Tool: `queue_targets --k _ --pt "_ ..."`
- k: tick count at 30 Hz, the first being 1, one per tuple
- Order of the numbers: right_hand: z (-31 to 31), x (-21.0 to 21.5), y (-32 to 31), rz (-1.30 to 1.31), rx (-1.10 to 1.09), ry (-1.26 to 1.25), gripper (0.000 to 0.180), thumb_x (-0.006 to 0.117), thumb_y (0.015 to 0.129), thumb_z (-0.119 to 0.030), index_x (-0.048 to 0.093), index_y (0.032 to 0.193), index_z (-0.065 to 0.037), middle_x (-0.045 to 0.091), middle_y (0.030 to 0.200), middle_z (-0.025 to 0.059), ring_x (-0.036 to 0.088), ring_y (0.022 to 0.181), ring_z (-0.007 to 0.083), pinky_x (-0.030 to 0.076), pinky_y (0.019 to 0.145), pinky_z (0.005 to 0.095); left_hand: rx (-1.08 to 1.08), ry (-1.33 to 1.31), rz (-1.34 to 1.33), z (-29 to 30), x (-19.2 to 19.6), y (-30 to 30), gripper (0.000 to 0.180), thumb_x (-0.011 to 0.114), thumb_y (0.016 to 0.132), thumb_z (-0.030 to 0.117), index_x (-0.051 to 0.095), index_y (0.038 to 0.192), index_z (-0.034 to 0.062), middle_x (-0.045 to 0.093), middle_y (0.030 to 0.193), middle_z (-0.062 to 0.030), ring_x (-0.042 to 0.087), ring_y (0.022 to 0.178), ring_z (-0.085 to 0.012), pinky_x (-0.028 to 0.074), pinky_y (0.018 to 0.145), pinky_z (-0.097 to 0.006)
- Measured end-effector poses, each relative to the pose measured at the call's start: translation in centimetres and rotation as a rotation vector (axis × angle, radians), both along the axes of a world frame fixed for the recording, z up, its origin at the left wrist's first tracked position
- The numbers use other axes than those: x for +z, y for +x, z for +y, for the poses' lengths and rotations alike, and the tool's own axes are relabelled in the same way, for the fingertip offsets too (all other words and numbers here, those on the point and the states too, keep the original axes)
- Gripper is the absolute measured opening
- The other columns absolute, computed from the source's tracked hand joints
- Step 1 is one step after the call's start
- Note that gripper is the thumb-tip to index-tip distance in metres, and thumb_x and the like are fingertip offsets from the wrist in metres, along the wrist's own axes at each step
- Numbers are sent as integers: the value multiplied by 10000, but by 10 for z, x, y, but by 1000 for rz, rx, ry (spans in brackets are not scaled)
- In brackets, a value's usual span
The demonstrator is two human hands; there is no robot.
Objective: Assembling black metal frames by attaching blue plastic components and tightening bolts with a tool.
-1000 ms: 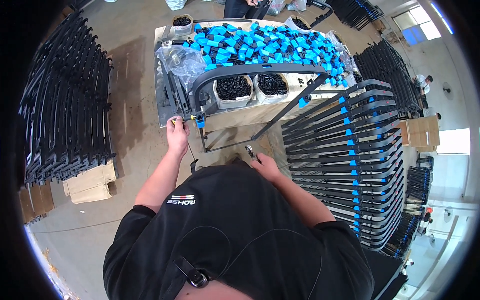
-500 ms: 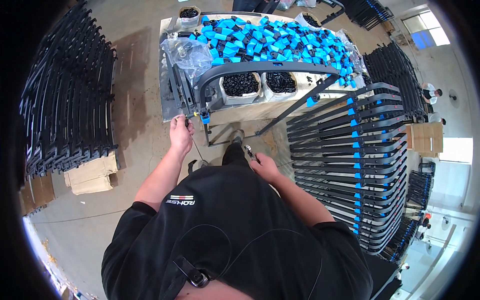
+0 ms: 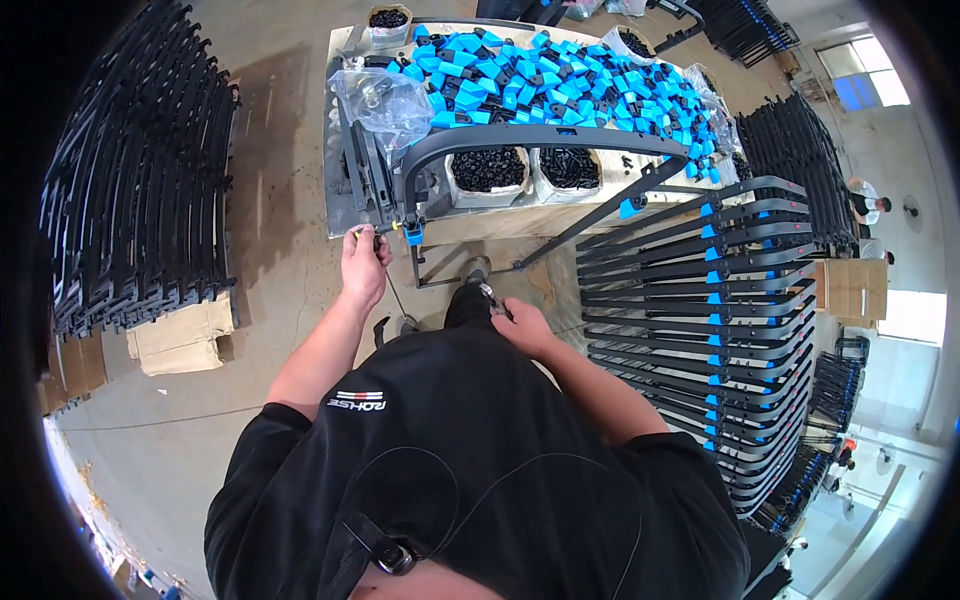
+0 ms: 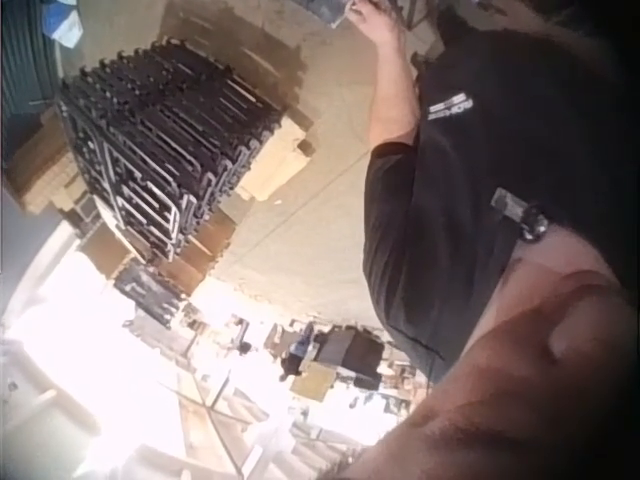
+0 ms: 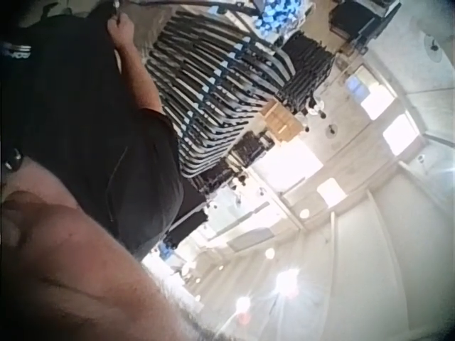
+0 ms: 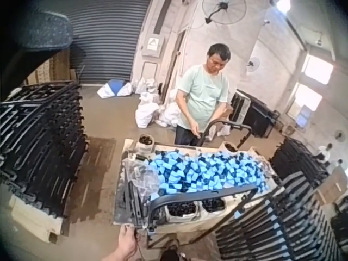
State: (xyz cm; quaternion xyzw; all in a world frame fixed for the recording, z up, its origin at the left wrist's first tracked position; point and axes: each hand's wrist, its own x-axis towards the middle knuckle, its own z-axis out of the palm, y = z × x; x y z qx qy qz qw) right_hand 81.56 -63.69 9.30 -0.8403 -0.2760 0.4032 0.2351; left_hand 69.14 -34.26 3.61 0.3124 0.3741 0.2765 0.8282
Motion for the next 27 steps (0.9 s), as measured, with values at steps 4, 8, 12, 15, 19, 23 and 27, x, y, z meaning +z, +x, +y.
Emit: queue_targets --k 4,8,12,15,19,23,27 --pt "-2 -5 -1 8 -13 -3 385 613 896 -358 585 955 22 641 881 266 636 850 427 493 770 462 11 54 50 0 -10 -2 156 524 1062 236 489 1143 108 569 883 -38 515 744 -124 427 672 -301" --pt "-1 -9 -1 5 -11 16 386 615 897 -357 591 965 23 644 889 266 638 853 421 495 774 459 -77 387 194 5 -12 -13 177 529 1060 243 529 1184 116 575 897 -9 508 807 -105 422 750 -283" --pt "13 -2 -8 -10 -87 97 364 613 902 -335 600 1003 14 650 897 262 644 855 410 500 787 452 -258 633 310 13 2 -23 216 553 1050 213 520 1232 102 581 861 -11 504 736 -94 454 706 -268" --pt "35 -10 -13 -18 -120 217 324 611 902 -290 592 1027 9 658 882 233 651 843 381 506 785 446 -126 163 193 8 18 -8 228 561 1041 178 520 1241 76 549 761 -3 482 593 -90 448 532 -257" --pt "69 -69 5 99 -80 207 248 597 911 -211 560 991 21 645 817 172 645 794 320 508 753 447 -116 279 347 0 41 9 235 550 1046 190 519 1250 77 570 771 -28 512 562 -105 465 475 -287" --pt "134 -33 4 523 -303 210 221 581 921 -189 540 959 25 637 786 190 634 777 361 503 736 459 -189 183 365 8 40 7 196 513 1061 218 531 1226 112 525 743 -5 443 517 -96 420 439 -277" --pt "158 -30 5 -78 -38 271 223 528 925 -113 535 1091 35 664 1011 321 650 960 494 521 856 519 -259 -22 418 12 66 18 121 496 1055 211 534 1137 131 432 690 25 372 502 -73 336 413 -249"
